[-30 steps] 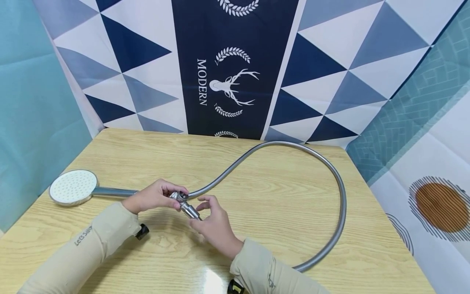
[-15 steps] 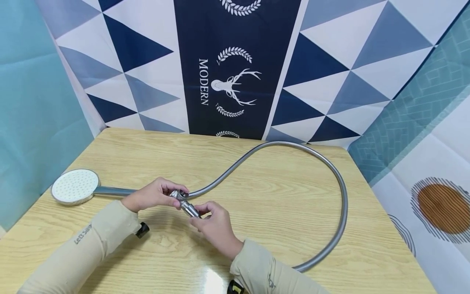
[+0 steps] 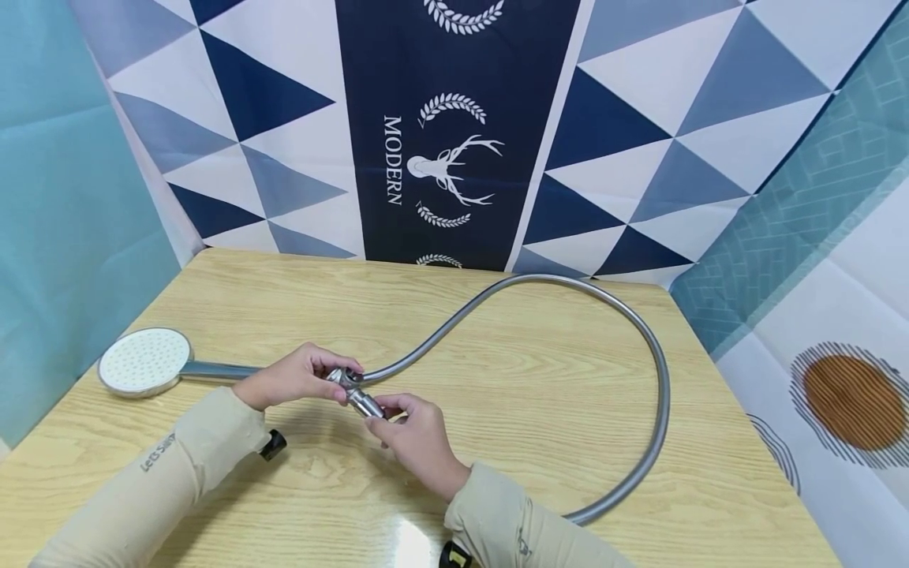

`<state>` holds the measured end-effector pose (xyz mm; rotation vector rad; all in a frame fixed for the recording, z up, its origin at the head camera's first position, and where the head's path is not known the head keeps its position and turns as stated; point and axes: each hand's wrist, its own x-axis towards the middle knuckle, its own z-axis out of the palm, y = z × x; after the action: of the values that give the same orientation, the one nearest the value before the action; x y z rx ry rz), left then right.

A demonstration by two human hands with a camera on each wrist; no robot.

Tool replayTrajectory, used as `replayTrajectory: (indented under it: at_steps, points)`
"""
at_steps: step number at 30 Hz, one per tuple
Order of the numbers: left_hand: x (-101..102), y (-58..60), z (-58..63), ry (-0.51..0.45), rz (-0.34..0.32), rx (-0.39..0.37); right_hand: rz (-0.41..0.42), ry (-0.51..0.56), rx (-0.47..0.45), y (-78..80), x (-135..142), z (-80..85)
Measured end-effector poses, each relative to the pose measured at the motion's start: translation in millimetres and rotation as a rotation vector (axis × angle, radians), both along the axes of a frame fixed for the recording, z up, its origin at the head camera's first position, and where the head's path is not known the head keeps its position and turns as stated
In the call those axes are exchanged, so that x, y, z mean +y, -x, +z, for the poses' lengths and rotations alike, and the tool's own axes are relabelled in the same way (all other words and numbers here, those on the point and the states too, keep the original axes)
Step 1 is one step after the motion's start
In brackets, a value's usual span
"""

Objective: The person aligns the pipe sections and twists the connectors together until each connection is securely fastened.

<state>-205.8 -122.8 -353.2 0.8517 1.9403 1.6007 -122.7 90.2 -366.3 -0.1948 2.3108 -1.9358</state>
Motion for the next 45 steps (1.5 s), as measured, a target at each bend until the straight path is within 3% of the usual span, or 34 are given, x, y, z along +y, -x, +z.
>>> replayTrajectory:
  at_steps: [11,17,28,33,45]
  points:
    - [2.9,-0.7,-2.6,-0.017,-0.013,-0.005,0.038,-0.011,-0.011,0.5,1.0,-4.1]
    - [6.6,-0.1,-4.2,-0.014,-0.027,0.032,0.026,-0.022,-0.037,1.4,1.8,-6.3]
    - [14.0,3.5,-7.3,0.024,-0.004,0.052,0.044,-0.169,-0.036,5.8,1.8,-2.9]
    - [13.5,3.0,-4.1,0.038,0.041,0.057,0.011,-0.160,0.012,7.2,-4.8,-2.6]
    - [9.7,8.5,-4.5,0.037,0.063,0.031,-0.055,-0.102,0.044,13.5,-9.2,-4.9]
